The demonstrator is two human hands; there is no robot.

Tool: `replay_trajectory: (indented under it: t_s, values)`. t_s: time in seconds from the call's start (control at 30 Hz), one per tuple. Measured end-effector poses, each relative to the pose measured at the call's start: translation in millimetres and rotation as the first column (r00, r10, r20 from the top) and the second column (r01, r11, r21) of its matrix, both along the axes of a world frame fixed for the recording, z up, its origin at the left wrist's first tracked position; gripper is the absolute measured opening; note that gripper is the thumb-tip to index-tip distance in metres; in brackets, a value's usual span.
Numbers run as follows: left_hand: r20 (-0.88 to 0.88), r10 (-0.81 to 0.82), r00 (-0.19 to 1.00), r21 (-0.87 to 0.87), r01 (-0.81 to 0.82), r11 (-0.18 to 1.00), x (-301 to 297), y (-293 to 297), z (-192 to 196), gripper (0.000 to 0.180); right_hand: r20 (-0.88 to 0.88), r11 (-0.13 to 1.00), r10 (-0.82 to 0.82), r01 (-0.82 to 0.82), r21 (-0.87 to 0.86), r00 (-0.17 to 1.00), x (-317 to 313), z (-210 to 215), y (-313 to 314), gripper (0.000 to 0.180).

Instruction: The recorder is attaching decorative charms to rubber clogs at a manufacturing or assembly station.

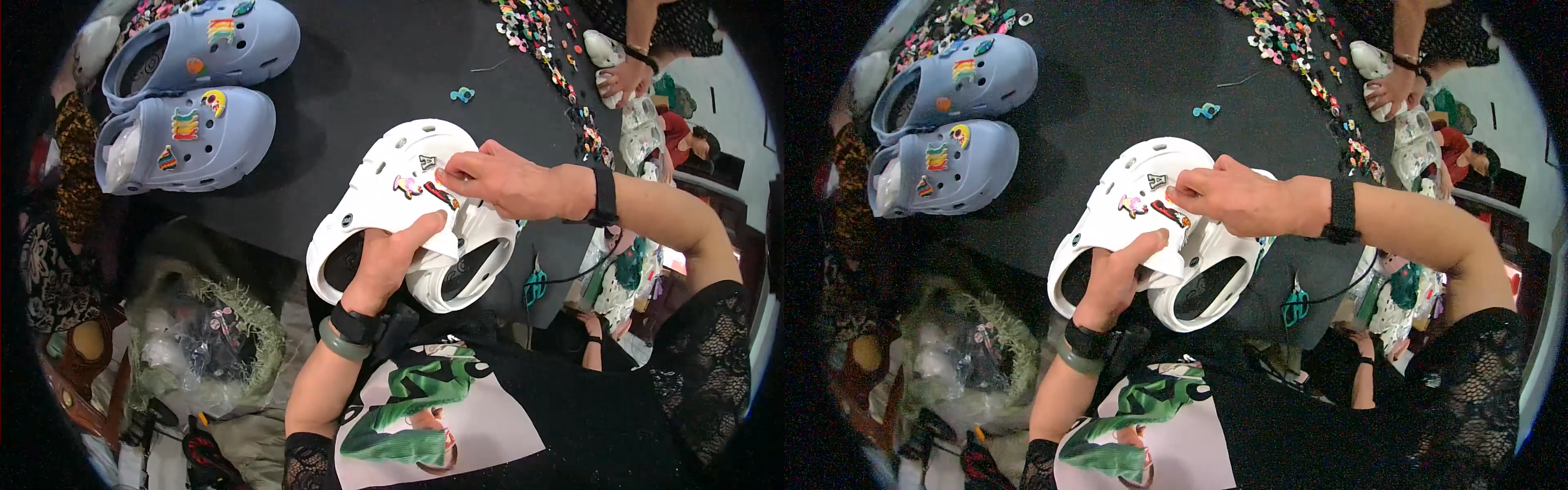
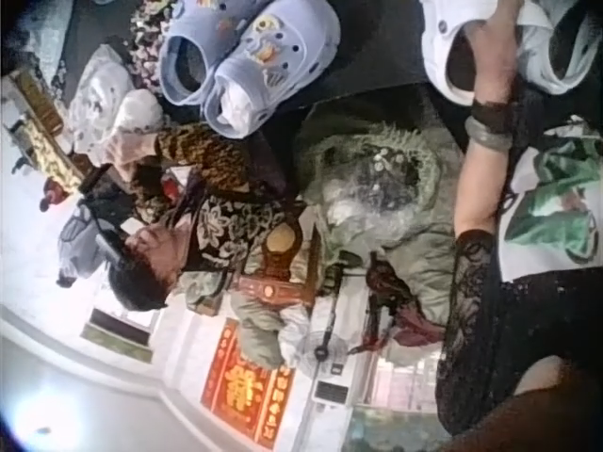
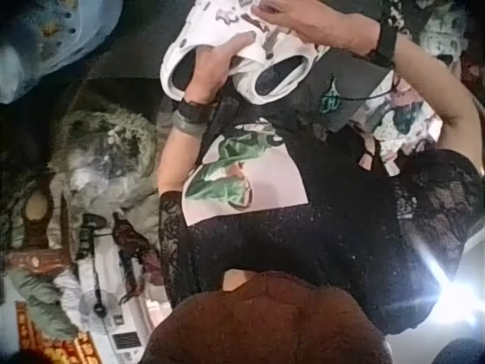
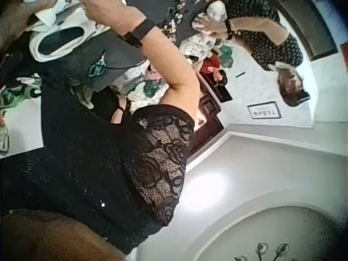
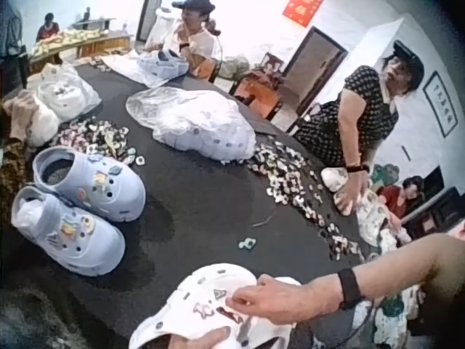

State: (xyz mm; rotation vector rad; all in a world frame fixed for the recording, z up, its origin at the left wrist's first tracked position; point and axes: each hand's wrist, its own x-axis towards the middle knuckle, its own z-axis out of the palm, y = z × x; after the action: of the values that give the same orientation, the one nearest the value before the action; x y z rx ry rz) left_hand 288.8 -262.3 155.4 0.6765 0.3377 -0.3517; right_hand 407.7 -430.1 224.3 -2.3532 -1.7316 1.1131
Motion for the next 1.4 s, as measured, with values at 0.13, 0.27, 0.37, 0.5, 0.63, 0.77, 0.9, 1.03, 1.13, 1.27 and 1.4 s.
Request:
replay_trajectory:
  t_s: [0.13, 0.27, 0.37, 0.5, 0.63, 0.77, 0.9, 1.03, 1.13, 1.27, 1.4]
  values:
    - [-0.019, -0.048, 0.999, -0.045, 0.047, 0.998, -1.3, 1.0, 7.4, 0.033, 0.013, 0.974, -0.218, 0.217, 0.064, 0.976, -6.5, 3.7, 0.2, 0.043]
    - [-0.07, -0.096, 0.993, -0.054, 0.092, 0.994, -4.1, -0.2, 3.8, 0.049, -0.095, 0.631, -0.598, 0.541, 0.557, 0.796, -26.7, -4.5, -29.9, 0.035]
    - [-0.101, -0.141, 0.985, -0.052, 0.136, 0.989, -11.7, 2.0, 7.6, 0.052, -0.173, 0.541, -0.698, 0.67, 0.508, 0.695, -73.1, 12.6, -64.2, 0.026]
    - [-0.107, -0.168, 0.98, 0.057, 0.175, 0.983, -41.0, 19.2, 7.2, 0.052, -0.081, 0.598, -0.711, 0.662, 0.451, 0.698, -157.2, 3.9, -110.3, 0.015]
    - [-0.25, -0.189, 0.95, -0.077, 0.176, 0.981, -25.8, 28.5, 4.6, 0.05, -0.042, 0.607, -0.772, 0.755, 0.248, 0.634, -255.4, -31.8, -142.3, 0.022]
    - [-0.177, -0.272, 0.946, -0.164, 0.244, 0.956, 27.6, 44.6, -6.5, 0.036, -0.216, 0.319, -0.924, 0.947, 0.025, 0.317, -334.6, -27.8, -153.3, 0.019]
    - [-0.052, -0.46, 0.887, -0.042, 0.458, 0.888, 55.6, 14.1, -28.7, 0.051, -0.168, 0.004, -0.986, 0.999, -0.033, -0.001, -412.5, -31.8, -150.9, 0.024]
    - [-0.052, -0.38, 0.923, 0.329, 0.375, 0.866, 52.0, 4.2, -25.2, 0.061, -0.159, -0.298, -0.947, 0.949, 0.107, -0.279, -484.1, -63.6, -127.0, 0.021]
    - [-0.042, -0.458, 0.888, 0.331, 0.445, 0.832, 62.9, 8.9, -35.4, 0.053, -0.075, -0.404, -0.912, 0.915, 0.003, -0.402, -517.1, -96.9, -97.3, 0.018]
    - [-0.081, -0.795, 0.601, 0.183, 0.793, 0.581, 113.5, 60.9, -46.0, 0.053, -0.13, -0.516, -0.856, 0.831, 0.208, -0.5, -524.4, -131.4, -60.6, 0.013]
    - [-0.071, -0.586, 0.808, 0.786, 0.407, 0.465, 8.4, -19.1, 17.5, 0.056, -0.218, -0.644, -0.765, 0.726, 0.24, -0.606, -539.5, -131.6, -24.2, 0.013]
